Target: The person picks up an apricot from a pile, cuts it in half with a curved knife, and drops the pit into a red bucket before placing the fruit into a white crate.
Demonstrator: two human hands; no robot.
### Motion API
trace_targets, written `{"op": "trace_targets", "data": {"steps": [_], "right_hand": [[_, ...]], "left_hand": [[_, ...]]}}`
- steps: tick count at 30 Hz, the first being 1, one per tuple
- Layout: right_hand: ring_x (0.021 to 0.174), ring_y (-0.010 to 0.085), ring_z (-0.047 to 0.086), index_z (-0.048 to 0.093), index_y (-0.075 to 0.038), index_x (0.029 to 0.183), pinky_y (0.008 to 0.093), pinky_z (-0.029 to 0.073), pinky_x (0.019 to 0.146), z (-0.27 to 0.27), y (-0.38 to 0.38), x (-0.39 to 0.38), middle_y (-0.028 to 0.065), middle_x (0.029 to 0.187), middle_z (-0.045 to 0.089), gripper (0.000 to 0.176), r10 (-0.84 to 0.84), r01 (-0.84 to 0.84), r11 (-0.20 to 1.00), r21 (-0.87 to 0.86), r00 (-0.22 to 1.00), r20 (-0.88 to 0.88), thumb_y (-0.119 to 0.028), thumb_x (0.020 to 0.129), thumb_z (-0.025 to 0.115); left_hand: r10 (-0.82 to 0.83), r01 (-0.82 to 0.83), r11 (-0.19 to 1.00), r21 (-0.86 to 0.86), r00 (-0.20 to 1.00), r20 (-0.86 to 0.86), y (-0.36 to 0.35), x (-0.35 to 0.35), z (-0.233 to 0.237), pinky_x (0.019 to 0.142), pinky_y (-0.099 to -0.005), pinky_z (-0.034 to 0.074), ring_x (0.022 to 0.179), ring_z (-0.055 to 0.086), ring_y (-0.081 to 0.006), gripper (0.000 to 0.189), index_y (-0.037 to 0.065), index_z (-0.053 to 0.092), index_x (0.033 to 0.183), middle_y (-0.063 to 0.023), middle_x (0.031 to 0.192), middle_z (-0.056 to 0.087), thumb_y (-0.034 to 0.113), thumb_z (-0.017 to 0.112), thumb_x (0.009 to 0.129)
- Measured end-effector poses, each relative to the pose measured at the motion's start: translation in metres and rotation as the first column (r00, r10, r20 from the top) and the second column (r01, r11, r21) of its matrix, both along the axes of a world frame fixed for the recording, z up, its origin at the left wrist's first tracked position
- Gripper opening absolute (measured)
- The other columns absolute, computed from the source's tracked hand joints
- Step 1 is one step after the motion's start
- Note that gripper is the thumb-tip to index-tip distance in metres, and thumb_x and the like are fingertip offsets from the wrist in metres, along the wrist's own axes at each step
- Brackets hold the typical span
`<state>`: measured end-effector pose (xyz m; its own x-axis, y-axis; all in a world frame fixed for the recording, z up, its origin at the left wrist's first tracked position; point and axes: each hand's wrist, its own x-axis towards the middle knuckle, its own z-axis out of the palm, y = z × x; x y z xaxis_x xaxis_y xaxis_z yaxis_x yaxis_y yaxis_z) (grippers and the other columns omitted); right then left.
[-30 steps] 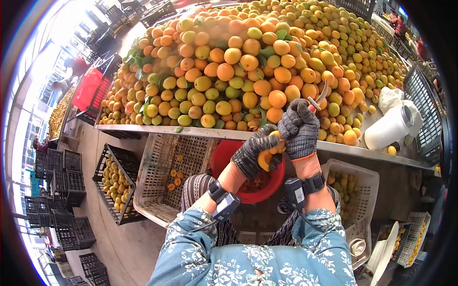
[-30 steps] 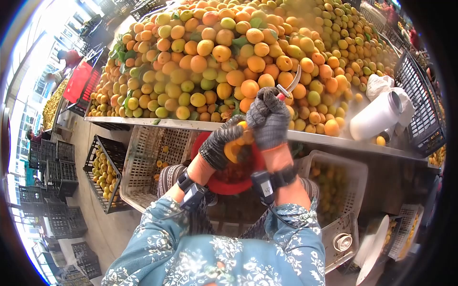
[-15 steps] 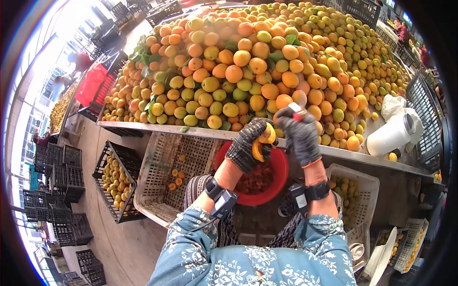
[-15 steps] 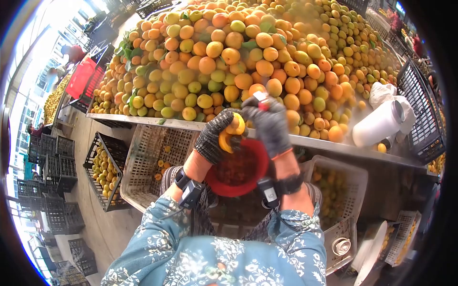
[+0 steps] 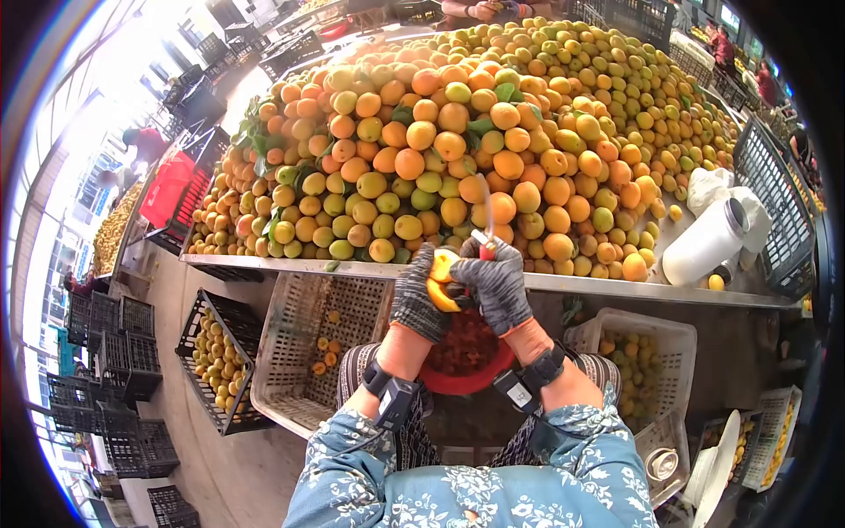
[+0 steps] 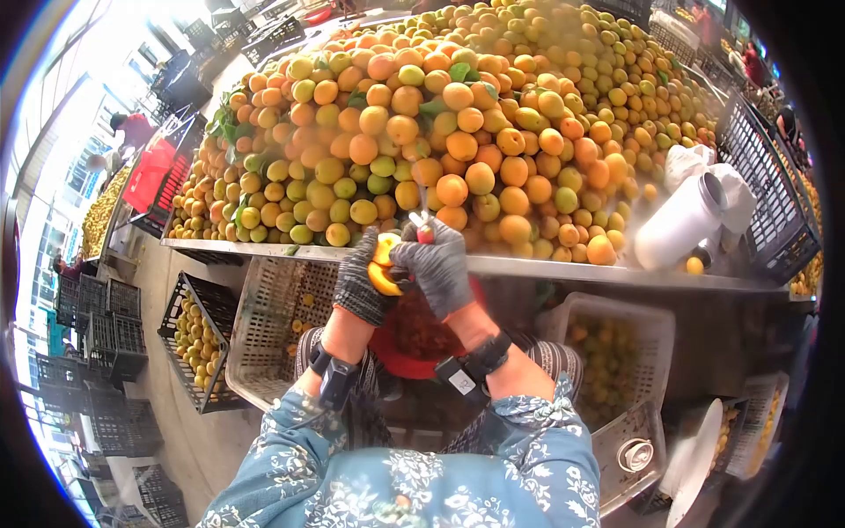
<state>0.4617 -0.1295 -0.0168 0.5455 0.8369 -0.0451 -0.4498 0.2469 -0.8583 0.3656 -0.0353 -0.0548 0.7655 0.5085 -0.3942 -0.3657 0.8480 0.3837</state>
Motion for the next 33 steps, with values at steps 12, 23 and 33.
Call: {"op": "trace_targets", "data": {"steps": [12,23,33], "right_hand": [[0.078,0.0206,0.065,0.066,-0.006,0.096,0.0335,0.050,0.073,0.000,-0.045,0.078,0.0127,0.085,0.068,0.034,-0.194,0.408,0.897,-0.167,0.706,0.681,-0.025,0.070,0.078],[0.095,0.0378,0.062,0.059,-0.005,0.109,0.0453,0.048,0.082,-0.007,-0.129,0.148,0.0201,0.100,0.065,0.043,0.011,0.874,0.178,-0.453,0.458,0.889,-0.026,0.073,0.072],[0.094,0.0374,0.063,0.062,-0.008,0.107,0.0438,0.049,0.084,-0.033,-0.156,0.178,0.0211,0.102,0.064,0.026,0.225,0.838,0.082,-0.540,0.512,0.829,-0.018,0.083,0.057]], "left_hand": [[-0.005,0.115,0.906,0.407,0.966,-0.260,0.076,-0.144,0.009,0.058,-0.0279,0.046,0.054,0.052,-0.0177,0.015,0.006,0.058,0.083,-0.0023,0.063,0.052,0.018,0.067,0.083],[0.274,0.177,0.637,0.751,0.858,-0.435,0.060,-0.079,0.042,0.067,-0.0281,0.055,0.075,0.065,-0.0160,0.027,0.004,0.062,0.109,-0.0066,0.087,0.066,0.016,0.068,0.086],[-0.124,0.324,0.674,0.664,0.936,-0.331,-0.006,0.022,0.022,0.066,-0.0308,0.057,0.075,0.067,-0.0194,0.018,0.001,0.064,0.102,-0.0101,0.086,0.068,0.013,0.065,0.088]]}}
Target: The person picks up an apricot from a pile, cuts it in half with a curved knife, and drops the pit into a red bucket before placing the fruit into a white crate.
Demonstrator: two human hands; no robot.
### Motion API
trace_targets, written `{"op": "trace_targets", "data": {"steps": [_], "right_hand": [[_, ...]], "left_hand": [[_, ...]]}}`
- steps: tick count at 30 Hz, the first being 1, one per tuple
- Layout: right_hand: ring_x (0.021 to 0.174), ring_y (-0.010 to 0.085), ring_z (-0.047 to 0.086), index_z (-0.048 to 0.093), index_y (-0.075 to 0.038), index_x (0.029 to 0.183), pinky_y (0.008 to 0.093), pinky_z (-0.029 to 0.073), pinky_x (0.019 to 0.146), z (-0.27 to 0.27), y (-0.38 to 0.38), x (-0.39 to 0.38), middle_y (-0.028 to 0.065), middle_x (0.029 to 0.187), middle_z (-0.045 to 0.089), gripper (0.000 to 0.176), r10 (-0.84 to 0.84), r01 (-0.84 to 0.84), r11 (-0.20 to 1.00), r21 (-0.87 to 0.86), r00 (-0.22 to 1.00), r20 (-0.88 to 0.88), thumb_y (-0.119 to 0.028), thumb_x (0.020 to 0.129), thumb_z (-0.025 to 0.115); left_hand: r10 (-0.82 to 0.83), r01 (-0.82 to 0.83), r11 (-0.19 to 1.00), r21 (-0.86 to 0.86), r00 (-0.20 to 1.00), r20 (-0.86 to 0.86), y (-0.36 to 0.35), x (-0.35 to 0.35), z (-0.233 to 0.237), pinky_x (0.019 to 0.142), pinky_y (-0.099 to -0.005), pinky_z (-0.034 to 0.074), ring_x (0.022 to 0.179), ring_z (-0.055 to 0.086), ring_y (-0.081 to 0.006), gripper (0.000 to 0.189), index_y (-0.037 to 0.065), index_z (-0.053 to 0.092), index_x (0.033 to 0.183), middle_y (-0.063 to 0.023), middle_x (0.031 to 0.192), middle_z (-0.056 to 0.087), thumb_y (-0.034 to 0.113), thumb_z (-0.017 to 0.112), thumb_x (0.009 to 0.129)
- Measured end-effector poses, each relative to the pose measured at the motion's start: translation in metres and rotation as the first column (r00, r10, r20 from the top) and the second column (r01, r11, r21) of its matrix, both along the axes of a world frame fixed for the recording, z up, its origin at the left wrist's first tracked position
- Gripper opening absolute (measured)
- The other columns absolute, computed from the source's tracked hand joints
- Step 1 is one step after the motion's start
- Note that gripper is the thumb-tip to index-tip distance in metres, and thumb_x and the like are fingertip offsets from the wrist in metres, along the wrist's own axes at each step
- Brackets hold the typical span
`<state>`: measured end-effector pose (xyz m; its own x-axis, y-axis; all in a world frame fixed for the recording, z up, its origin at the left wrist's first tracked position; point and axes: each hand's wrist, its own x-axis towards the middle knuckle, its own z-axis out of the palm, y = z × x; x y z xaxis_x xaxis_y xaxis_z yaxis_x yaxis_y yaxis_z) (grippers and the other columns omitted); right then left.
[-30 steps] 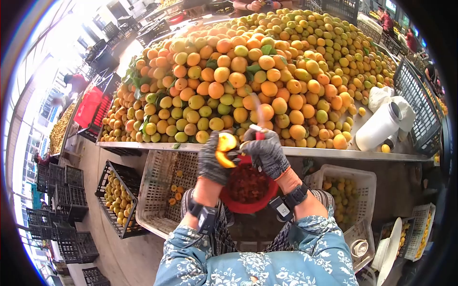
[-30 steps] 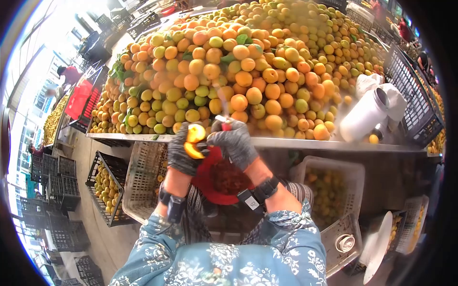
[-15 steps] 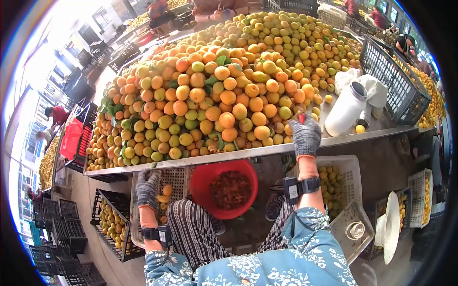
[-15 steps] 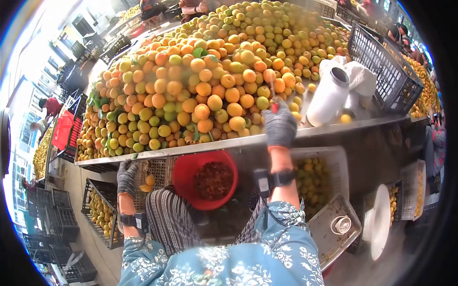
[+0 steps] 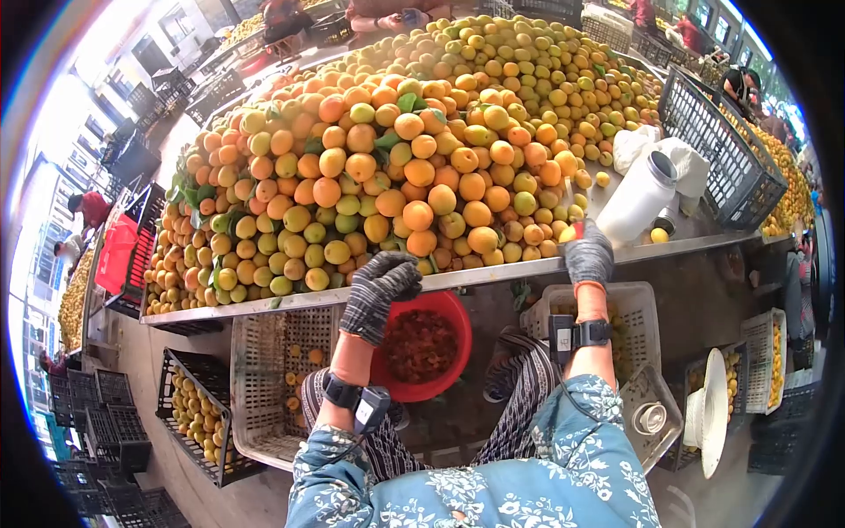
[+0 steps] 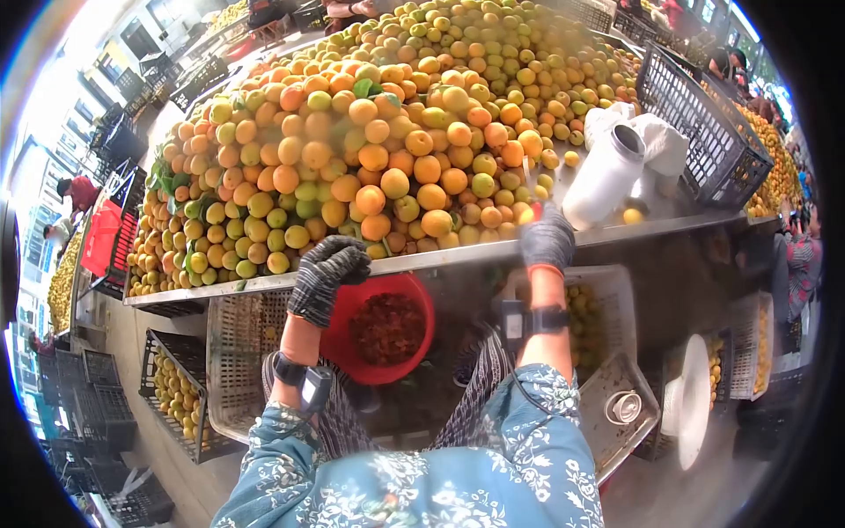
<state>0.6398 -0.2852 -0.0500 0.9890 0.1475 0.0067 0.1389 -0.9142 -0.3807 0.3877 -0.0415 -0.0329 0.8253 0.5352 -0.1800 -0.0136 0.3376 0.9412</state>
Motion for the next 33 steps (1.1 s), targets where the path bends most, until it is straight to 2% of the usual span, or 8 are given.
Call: {"op": "trace_targets", "data": {"steps": [3,8,12,15,18,30,31,33], "right_hand": [[0.072,0.0206,0.064,0.061,-0.004,0.117,0.0301,0.053,0.066,-0.017,-0.003,-0.002,0.0106,0.088,0.067,0.039,0.076,0.003,0.484,0.875,0.996,-0.045,-0.011,0.078,0.062],[0.043,0.0078,0.047,0.059,-0.001,0.119,0.0228,0.042,0.040,0.041,0.051,-0.077,0.0008,0.067,0.057,0.050,0.684,0.168,0.003,0.986,0.719,-0.124,-0.009,0.072,0.074],[0.059,0.0068,0.055,0.062,-0.004,0.113,0.0199,0.046,0.051,0.076,0.099,-0.119,0.0033,0.093,0.064,0.043,0.814,-0.196,0.246,0.949,0.573,-0.093,-0.005,0.070,0.071],[0.098,0.0131,0.058,0.061,-0.004,0.115,0.0278,0.049,0.087,0.053,0.131,-0.127,0.0036,0.103,0.063,0.046,0.832,-0.588,0.114,0.801,0.497,0.246,-0.002,0.070,0.073],[0.097,0.0147,0.059,0.059,-0.001,0.116,0.0288,0.049,0.087,0.061,0.144,-0.139,0.0060,0.106,0.063,0.047,0.853,-0.084,0.167,0.982,0.512,-0.101,0.001,0.071,0.071],[0.045,0.0047,0.041,0.062,-0.006,0.097,0.0208,0.031,0.042,0.031,0.138,-0.162,-0.0033,0.060,0.052,0.024,0.812,-0.144,0.220,0.965,0.575,-0.099,-0.030,0.095,0.056],[0.045,0.0047,0.042,0.062,-0.006,0.096,0.0209,0.031,0.042,0.035,0.138,-0.164,-0.0031,0.061,0.052,0.025,0.832,-0.113,0.232,0.966,0.538,-0.137,-0.030,0.095,0.057],[0.046,0.0049,0.043,0.062,-0.005,0.093,0.0212,0.031,0.042,0.038,0.137,-0.166,-0.0024,0.061,0.053,0.026,0.860,-0.063,0.243,0.968,0.476,-0.185,-0.031,0.095,0.058]], "left_hand": [[-0.063,0.060,0.997,-0.038,0.994,-0.093,0.003,-0.002,-0.015,0.063,-0.0312,0.057,0.072,0.067,-0.0201,0.021,0.003,0.063,0.104,-0.0100,0.085,0.068,0.016,0.066,0.088],[-0.164,0.196,0.963,-0.183,0.970,0.179,0.002,0.009,-0.022,0.066,-0.0312,0.055,0.076,0.066,-0.0197,0.029,0.005,0.059,0.113,-0.0096,0.090,0.068,0.022,0.065,0.089],[-0.221,0.219,0.975,0.035,0.959,0.178,-0.003,0.000,0.001,0.072,-0.0286,0.051,0.087,0.063,-0.0153,0.038,0.003,0.055,0.120,-0.0066,0.096,0.066,0.030,0.059,0.093],[-0.145,0.185,0.961,-0.203,0.970,0.197,-0.001,-0.005,0.014,0.075,-0.0291,0.052,0.093,0.058,-0.0124,0.045,0.002,0.053,0.120,-0.0033,0.105,0.062,0.024,0.070,0.084],[-0.051,0.098,0.982,-0.164,0.961,0.273,0.014,-0.012,0.001,0.077,-0.0309,0.054,0.097,0.059,-0.0153,0.049,0.003,0.052,0.121,-0.0051,0.106,0.061,0.019,0.073,0.079],[0.127,-0.176,0.978,0.111,0.928,0.350,0.048,-0.025,0.007,0.088,-0.0362,0.055,0.103,0.059,-0.0207,0.059,0.004,0.046,0.127,-0.0078,0.111,0.056,0.005,0.072,0.074],[0.134,0.004,0.961,-0.275,0.867,0.480,0.046,-0.028,0.013,0.084,-0.0325,0.055,0.097,0.060,-0.0187,0.058,0.004,0.045,0.128,-0.0063,0.107,0.056,0.011,0.073,0.077],[0.096,-0.034,0.988,-0.151,0.897,0.430,0.049,-0.030,0.013,0.080,-0.0305,0.055,0.094,0.060,-0.0175,0.059,0.004,0.046,0.127,-0.0062,0.106,0.057,0.011,0.073,0.076]]}}
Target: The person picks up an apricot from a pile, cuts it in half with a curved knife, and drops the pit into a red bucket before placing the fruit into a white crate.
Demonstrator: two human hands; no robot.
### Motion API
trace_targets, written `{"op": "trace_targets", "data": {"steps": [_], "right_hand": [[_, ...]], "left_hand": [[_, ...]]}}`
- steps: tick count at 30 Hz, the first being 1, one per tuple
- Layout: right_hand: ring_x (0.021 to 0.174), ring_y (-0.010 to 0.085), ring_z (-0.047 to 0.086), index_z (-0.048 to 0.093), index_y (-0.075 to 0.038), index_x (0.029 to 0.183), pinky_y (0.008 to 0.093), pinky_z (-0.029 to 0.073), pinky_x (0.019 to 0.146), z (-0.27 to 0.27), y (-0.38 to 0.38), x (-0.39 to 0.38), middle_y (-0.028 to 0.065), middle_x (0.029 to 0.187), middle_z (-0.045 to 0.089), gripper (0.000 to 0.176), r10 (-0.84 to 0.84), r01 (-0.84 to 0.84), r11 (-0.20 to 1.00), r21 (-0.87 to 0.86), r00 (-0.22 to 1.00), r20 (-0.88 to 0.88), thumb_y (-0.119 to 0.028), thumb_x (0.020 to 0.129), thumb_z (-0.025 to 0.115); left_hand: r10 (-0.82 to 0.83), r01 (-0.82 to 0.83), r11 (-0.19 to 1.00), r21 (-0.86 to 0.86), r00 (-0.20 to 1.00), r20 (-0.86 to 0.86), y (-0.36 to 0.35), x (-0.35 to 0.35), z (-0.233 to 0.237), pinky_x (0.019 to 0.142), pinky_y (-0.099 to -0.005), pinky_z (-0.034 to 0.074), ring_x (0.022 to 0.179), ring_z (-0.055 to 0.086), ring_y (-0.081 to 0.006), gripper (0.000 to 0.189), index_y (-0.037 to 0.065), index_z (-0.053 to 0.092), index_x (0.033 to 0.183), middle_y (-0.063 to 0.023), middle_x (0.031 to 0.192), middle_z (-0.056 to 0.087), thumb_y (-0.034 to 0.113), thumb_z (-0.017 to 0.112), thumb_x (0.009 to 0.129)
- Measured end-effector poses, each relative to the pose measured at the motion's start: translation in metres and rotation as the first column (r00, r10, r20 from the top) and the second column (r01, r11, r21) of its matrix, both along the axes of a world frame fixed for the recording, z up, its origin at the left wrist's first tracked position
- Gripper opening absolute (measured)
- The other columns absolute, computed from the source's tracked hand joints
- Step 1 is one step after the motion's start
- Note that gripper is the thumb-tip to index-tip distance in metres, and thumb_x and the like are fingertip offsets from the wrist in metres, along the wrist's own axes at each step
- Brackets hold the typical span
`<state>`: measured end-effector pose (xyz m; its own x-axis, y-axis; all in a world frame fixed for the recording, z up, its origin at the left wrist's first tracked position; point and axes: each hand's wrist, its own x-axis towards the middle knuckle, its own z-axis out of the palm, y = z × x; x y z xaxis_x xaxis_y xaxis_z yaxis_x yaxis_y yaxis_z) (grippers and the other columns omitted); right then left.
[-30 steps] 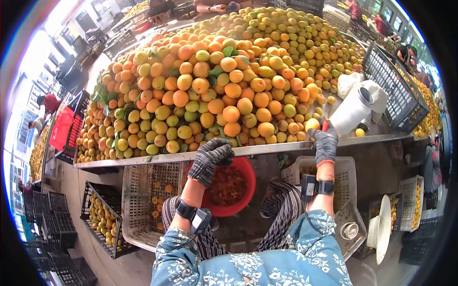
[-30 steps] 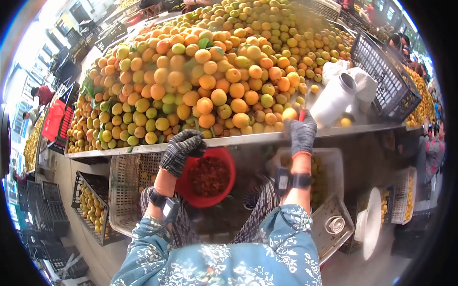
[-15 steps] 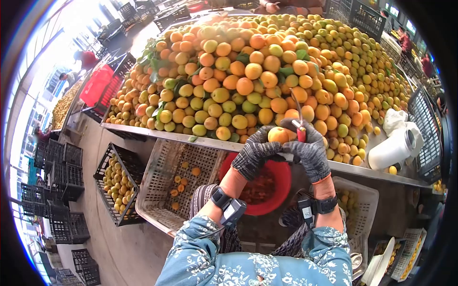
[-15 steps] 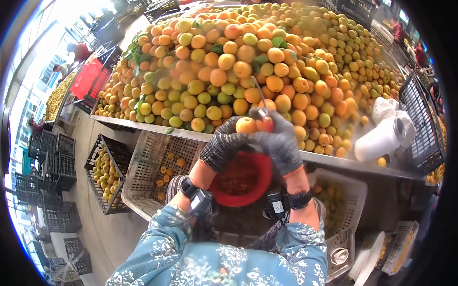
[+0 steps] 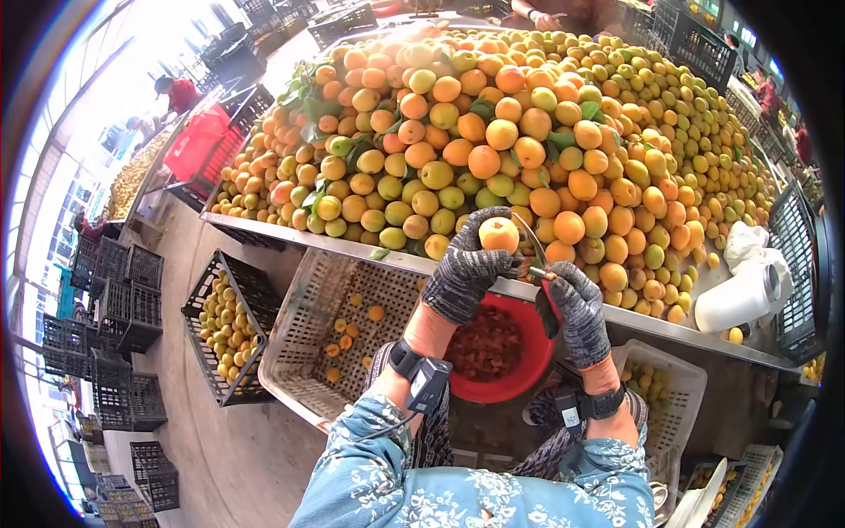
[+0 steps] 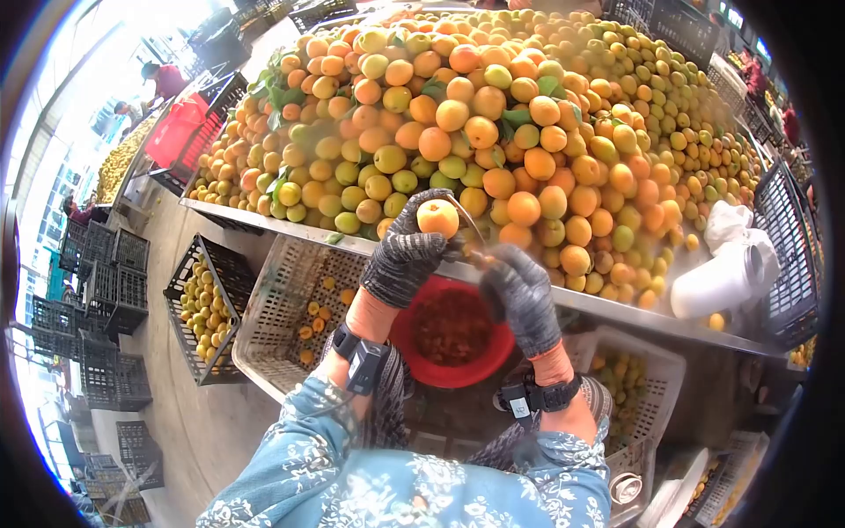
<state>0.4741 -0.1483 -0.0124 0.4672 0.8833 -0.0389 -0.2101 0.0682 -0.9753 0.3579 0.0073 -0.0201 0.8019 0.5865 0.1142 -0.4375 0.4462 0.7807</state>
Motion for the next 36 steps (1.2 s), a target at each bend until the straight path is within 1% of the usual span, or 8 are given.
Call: {"op": "trace_targets", "data": {"steps": [5,9,11,22,25,28,30,36], "right_hand": [[0.047,0.0055,0.045,0.063,-0.005,0.094,0.0212,0.033,0.042,-0.004,-0.003,-0.004,-0.0020,0.064,0.055,0.027,0.037,-0.037,0.999,-0.022,0.999,-0.001,-0.031,0.095,0.058],[0.048,0.0063,0.047,0.064,-0.004,0.097,0.0211,0.035,0.044,0.011,-0.007,-0.005,-0.0014,0.065,0.055,0.031,-0.012,0.020,0.999,0.032,0.974,-0.225,-0.035,0.094,0.058],[0.049,0.0071,0.048,0.064,-0.004,0.097,0.0211,0.036,0.044,0.008,-0.008,0.004,-0.0012,0.064,0.055,0.032,0.023,-0.010,0.998,0.064,0.978,-0.206,-0.035,0.094,0.057],[0.063,0.0075,0.051,0.062,-0.001,0.096,0.0242,0.042,0.060,0.005,-0.012,0.005,0.0000,0.067,0.058,0.023,-0.090,0.098,0.994,-0.047,0.984,0.151,-0.024,0.094,0.057],[0.045,0.0078,0.049,0.059,-0.006,0.098,0.0206,0.036,0.042,0.003,-0.011,0.003,0.0015,0.061,0.057,0.027,-0.095,0.104,0.995,-0.011,0.946,0.309,-0.032,0.096,0.055],[0.049,0.0101,0.052,0.058,-0.004,0.099,0.0240,0.040,0.047,0.002,-0.010,0.003,0.0043,0.061,0.058,0.024,-0.123,0.135,0.991,0.018,0.825,0.552,-0.028,0.096,0.054],[0.055,0.0142,0.057,0.057,-0.002,0.099,0.0293,0.045,0.052,-0.003,-0.008,0.002,0.0081,0.064,0.058,0.022,-0.201,0.165,0.978,0.130,0.556,0.806,-0.024,0.096,0.054],[0.059,0.0183,0.060,0.059,-0.001,0.098,0.0325,0.048,0.057,-0.003,-0.013,0.002,0.0101,0.068,0.059,0.021,-0.127,0.130,0.990,0.050,0.695,0.708,-0.022,0.095,0.056]], "left_hand": [[-0.008,0.024,0.994,0.111,0.990,-0.143,0.007,-0.003,-0.005,0.072,-0.0230,0.052,0.087,0.059,-0.0120,0.063,0.006,0.050,0.122,-0.0048,0.106,0.059,0.010,0.080,0.066],[0.160,-0.049,0.855,0.516,0.972,-0.173,0.016,0.004,-0.014,0.085,-0.0264,0.049,0.098,0.057,-0.0122,0.071,0.007,0.053,0.119,-0.0028,0.106,0.060,0.002,0.082,0.055],[0.122,-0.001,0.882,0.472,0.966,-0.227,0.011,0.005,-0.016,0.090,-0.0283,0.046,0.102,0.055,-0.0134,0.071,0.007,0.055,0.117,-0.0019,0.108,0.059,-0.001,0.082,0.052],[0.177,0.056,0.726,0.685,0.948,-0.265,-0.027,0.016,-0.002,0.090,-0.0313,0.048,0.099,0.057,-0.0170,0.063,0.006,0.053,0.110,-0.0043,0.103,0.059,0.002,0.081,0.053],[0.197,0.111,0.725,0.679,0.912,-0.360,-0.028,0.015,-0.004,0.090,-0.0319,0.048,0.100,0.057,-0.0180,0.064,0.006,0.053,0.109,-0.0051,0.103,0.059,0.003,0.081,0.052],[0.239,0.071,0.745,0.663,0.899,-0.366,-0.030,0.016,-0.008,0.089,-0.0321,0.048,0.098,0.058,-0.0185,0.062,0.006,0.053,0.107,-0.0056,0.101,0.059,0.002,0.080,0.052],[0.221,0.119,0.752,0.648,0.881,-0.418,-0.031,0.016,-0.005,0.087,-0.0324,0.048,0.095,0.058,-0.0196,0.059,0.006,0.052,0.105,-0.0060,0.098,0.059,0.002,0.078,0.052],[0.209,0.114,0.704,0.700,0.909,-0.359,-0.028,0.015,-0.011,0.083,-0.0332,0.049,0.092,0.059,-0.0223,0.057,0.006,0.052,0.104,-0.0084,0.096,0.059,0.001,0.077,0.053]]}}
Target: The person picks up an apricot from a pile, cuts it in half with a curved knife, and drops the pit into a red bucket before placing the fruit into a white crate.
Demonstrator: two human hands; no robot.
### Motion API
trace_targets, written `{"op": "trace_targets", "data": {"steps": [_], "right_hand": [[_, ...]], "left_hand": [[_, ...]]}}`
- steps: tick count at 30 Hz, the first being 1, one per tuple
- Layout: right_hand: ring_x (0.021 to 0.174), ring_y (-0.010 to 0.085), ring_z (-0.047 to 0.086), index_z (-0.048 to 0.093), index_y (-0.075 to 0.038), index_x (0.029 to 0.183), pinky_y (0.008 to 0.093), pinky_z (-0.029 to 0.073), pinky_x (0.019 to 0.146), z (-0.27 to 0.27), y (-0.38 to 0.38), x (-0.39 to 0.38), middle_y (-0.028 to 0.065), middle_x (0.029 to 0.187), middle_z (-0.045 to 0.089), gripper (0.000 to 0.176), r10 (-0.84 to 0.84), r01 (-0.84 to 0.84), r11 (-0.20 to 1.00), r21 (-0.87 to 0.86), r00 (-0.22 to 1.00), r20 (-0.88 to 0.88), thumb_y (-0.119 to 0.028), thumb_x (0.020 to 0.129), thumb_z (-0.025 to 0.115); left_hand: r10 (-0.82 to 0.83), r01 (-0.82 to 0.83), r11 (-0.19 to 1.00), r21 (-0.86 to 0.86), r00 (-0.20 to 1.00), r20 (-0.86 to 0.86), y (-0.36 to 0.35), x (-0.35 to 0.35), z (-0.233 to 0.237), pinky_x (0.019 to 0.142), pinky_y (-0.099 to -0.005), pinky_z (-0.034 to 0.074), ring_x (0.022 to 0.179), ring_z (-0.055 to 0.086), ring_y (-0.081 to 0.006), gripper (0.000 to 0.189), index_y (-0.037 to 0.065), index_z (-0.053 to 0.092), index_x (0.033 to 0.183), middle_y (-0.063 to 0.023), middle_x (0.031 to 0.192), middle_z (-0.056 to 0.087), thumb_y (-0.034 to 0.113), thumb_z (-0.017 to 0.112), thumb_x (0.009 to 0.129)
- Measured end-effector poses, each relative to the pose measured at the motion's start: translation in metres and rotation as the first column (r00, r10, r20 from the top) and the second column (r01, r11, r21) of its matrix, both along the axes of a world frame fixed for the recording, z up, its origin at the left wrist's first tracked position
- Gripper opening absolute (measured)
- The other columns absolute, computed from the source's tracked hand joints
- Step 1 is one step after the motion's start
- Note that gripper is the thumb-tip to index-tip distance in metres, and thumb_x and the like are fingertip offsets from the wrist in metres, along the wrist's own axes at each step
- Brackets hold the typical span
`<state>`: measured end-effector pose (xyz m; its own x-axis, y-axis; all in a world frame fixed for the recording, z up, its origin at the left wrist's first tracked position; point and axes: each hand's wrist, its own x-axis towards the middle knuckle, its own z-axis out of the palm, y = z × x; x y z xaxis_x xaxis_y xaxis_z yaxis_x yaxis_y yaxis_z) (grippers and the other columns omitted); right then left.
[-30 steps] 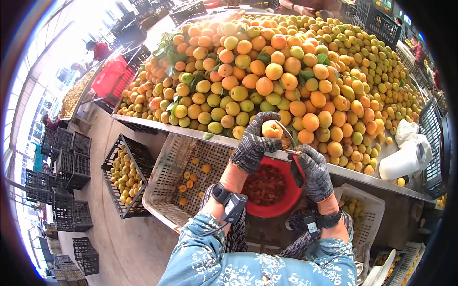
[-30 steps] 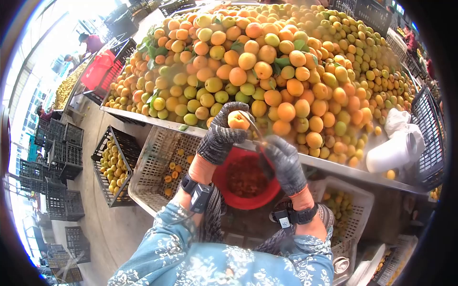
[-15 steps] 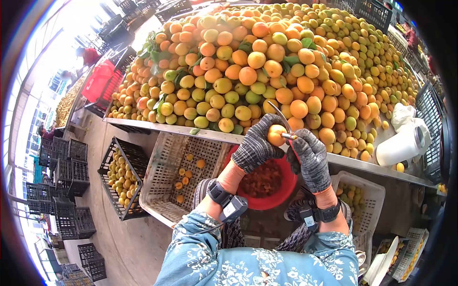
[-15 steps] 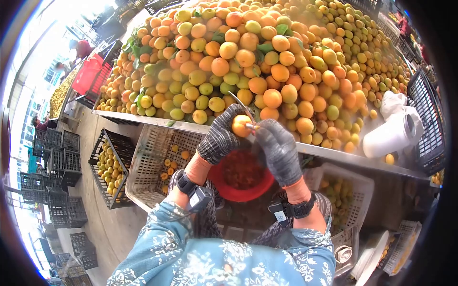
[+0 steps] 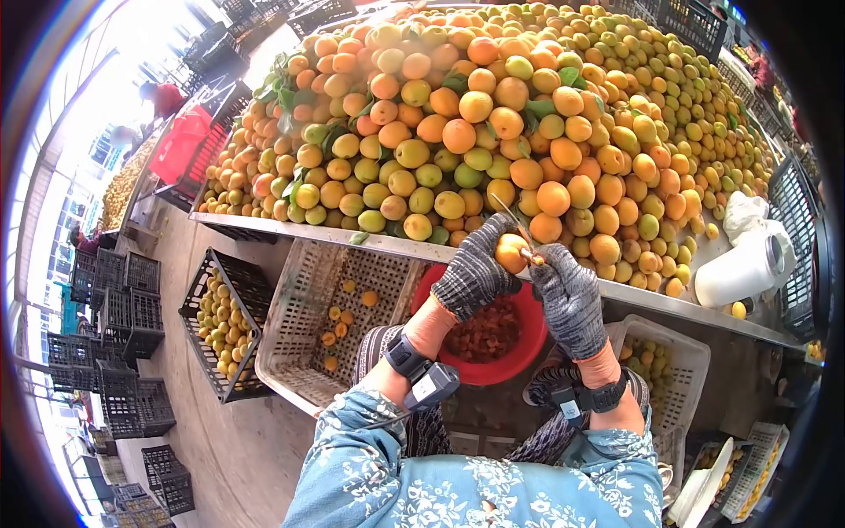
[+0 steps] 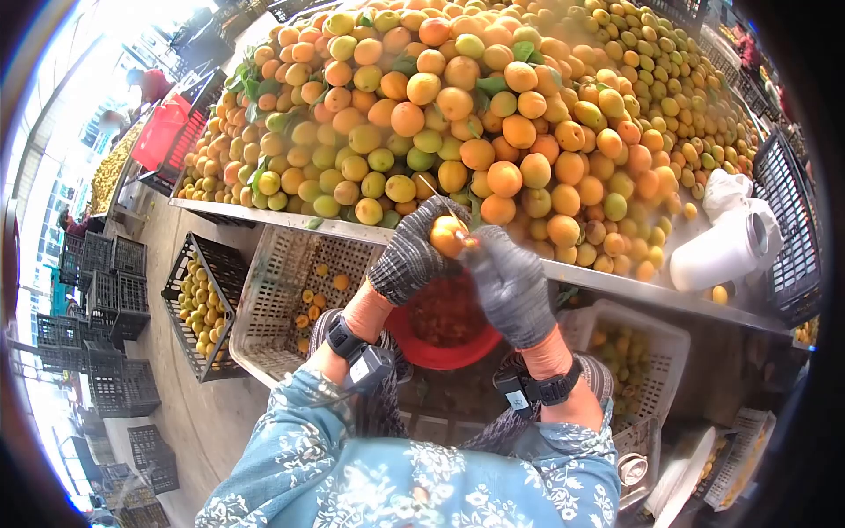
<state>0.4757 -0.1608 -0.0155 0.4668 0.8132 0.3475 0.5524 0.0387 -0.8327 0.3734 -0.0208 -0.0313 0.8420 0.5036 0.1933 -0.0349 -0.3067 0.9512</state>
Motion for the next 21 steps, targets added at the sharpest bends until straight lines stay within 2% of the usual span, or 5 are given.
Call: {"op": "trace_targets", "data": {"steps": [4,11,14,17,21], "right_hand": [[0.056,0.0129,0.054,0.060,-0.001,0.098,0.0278,0.045,0.053,-0.001,0.003,-0.009,0.0042,0.066,0.057,0.022,-0.040,0.048,0.992,0.119,0.997,-0.068,-0.022,0.094,0.058],[0.056,0.0042,0.047,0.062,-0.003,0.098,0.0220,0.039,0.050,-0.005,0.004,-0.014,-0.0042,0.069,0.055,0.023,0.048,-0.118,0.989,-0.092,0.830,-0.556,-0.025,0.095,0.057],[0.057,0.0098,0.046,0.060,0.000,0.100,0.0270,0.039,0.052,-0.017,0.004,-0.017,0.0015,0.063,0.053,0.024,-0.005,0.004,1.000,-0.006,0.984,-0.176,-0.023,0.095,0.056],[0.056,0.0142,0.049,0.059,-0.001,0.100,0.0296,0.041,0.054,-0.015,0.002,-0.019,0.0093,0.064,0.053,0.024,-0.044,0.038,0.993,-0.113,0.998,-0.052,-0.023,0.096,0.054],[0.057,0.0221,0.053,0.058,-0.001,0.099,0.0346,0.044,0.057,-0.031,0.007,-0.021,0.0149,0.065,0.053,0.024,-0.164,0.201,0.972,-0.118,0.950,0.265,-0.024,0.097,0.051]], "left_hand": [[0.022,-0.021,0.999,0.042,1.000,-0.011,0.003,-0.002,-0.004,0.081,-0.0337,0.049,0.091,0.060,-0.0228,0.054,0.005,0.053,0.102,-0.0094,0.094,0.060,-0.001,0.074,0.053],[-0.043,0.042,0.992,-0.120,0.999,-0.008,0.006,-0.010,-0.019,0.074,-0.0322,0.050,0.084,0.062,-0.0232,0.040,0.004,0.055,0.097,-0.0131,0.088,0.063,-0.002,0.067,0.059],[-0.035,0.040,0.998,0.047,0.995,-0.091,0.005,-0.009,-0.021,0.073,-0.0350,0.051,0.082,0.063,-0.0271,0.037,0.005,0.056,0.097,-0.0147,0.087,0.064,0.000,0.067,0.062],[-0.024,0.017,0.998,-0.058,0.993,-0.119,0.003,-0.006,-0.033,0.072,-0.0389,0.051,0.081,0.064,-0.0336,0.034,0.005,0.056,0.098,-0.0169,0.084,0.064,0.003,0.067,0.066],[0.211,-0.152,0.958,0.243,0.948,-0.238,-0.010,-0.005,-0.015,0.067,-0.0434,0.050,0.081,0.063,-0.0389,0.030,0.005,0.054,0.098,-0.0194,0.082,0.064,0.010,0.067,0.072]]}}
